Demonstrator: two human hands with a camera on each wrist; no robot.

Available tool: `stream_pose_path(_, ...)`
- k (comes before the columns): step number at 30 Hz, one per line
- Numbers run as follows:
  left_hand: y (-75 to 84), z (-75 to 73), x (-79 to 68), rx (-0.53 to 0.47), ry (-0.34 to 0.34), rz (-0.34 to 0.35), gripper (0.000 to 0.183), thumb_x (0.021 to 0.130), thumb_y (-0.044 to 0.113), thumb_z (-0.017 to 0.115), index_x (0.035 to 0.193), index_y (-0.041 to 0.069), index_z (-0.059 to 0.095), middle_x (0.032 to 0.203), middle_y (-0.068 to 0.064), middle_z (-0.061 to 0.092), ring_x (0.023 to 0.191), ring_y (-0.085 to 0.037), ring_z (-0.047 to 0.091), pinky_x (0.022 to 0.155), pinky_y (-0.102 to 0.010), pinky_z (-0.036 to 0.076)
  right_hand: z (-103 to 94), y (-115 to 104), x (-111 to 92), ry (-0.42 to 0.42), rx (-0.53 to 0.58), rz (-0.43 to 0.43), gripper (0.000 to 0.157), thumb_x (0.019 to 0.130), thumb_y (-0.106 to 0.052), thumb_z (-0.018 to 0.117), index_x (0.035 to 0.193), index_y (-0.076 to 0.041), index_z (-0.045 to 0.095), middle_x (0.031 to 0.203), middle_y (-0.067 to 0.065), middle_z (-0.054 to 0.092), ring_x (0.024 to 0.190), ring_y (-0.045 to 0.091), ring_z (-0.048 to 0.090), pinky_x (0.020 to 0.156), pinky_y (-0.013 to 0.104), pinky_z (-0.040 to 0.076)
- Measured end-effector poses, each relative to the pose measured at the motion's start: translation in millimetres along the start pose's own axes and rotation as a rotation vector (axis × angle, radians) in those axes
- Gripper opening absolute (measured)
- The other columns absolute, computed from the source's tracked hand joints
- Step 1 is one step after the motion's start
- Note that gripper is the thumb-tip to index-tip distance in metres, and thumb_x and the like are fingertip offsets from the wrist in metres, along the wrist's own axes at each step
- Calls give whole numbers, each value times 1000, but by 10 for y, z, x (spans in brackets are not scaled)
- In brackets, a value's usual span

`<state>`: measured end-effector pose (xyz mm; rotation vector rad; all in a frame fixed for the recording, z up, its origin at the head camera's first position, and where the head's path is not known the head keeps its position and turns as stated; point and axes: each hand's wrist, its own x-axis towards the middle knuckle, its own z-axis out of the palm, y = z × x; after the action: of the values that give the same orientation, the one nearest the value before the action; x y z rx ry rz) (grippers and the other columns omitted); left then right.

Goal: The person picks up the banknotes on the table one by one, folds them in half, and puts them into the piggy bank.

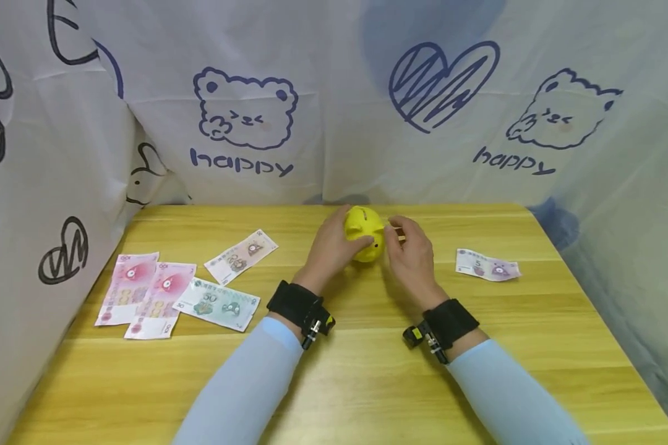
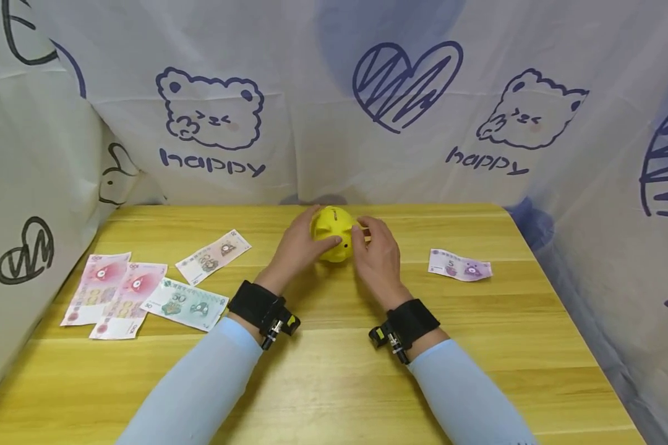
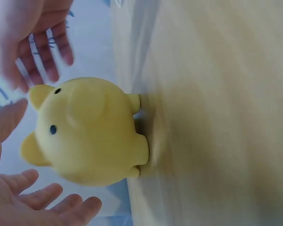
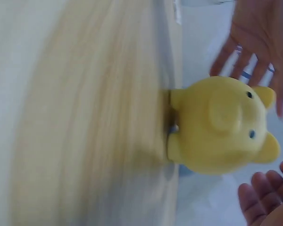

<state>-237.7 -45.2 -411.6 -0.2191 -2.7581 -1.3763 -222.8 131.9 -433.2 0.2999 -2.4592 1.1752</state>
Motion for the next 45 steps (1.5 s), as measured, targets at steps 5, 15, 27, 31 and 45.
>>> stream_pose_path(5, -81, -160, -312, -37, 40, -59, 67, 88, 36, 67, 145, 16, 39, 147, -9, 44, 133, -25, 39, 112, -48, 35, -189, 54, -159, -26, -31, 48, 43, 101, -40, 48, 128, -8, 56, 122, 16, 59, 100, 28, 59, 78, 46, 54)
stream_pose_path(15, -283, -210, -890, 228, -227, -51, 56, 90, 35, 66, 137, 9, 50, 139, -15, 52, 128, -31, 45, 109, -48, 38, -490, 302, -334, -199, -269, 258, 48, 98, -33, 52, 130, 2, 53, 130, 27, 54, 116, 44, 50, 93, 59, 46)
stream_pose_path(27, -317, -126, -1058, 428, -379, 38, 66, 84, 44, 70, 136, 8, 52, 147, -22, 41, 138, -43, 27, 117, -55, 22, -525, 385, -360, -419, -428, 323, 56, 94, -32, 49, 133, 9, 46, 129, 31, 56, 117, 47, 50, 95, 60, 46)
stream_pose_path(31, -312, -144, -1054, 428, -402, 43, 66, 84, 45, 69, 136, 8, 52, 148, -22, 39, 139, -42, 26, 117, -55, 21, -466, 236, -390, -474, -400, 299, 55, 95, -33, 51, 132, 7, 49, 128, 28, 59, 114, 45, 54, 95, 58, 47)
stream_pose_path(45, -308, -203, -1048, 440, -433, 58, 66, 86, 44, 69, 137, 7, 50, 149, -21, 40, 140, -42, 24, 118, -53, 19, -283, -141, -495, -503, -374, 188, 49, 93, -37, 58, 127, -1, 59, 122, 19, 65, 107, 34, 61, 88, 52, 52)
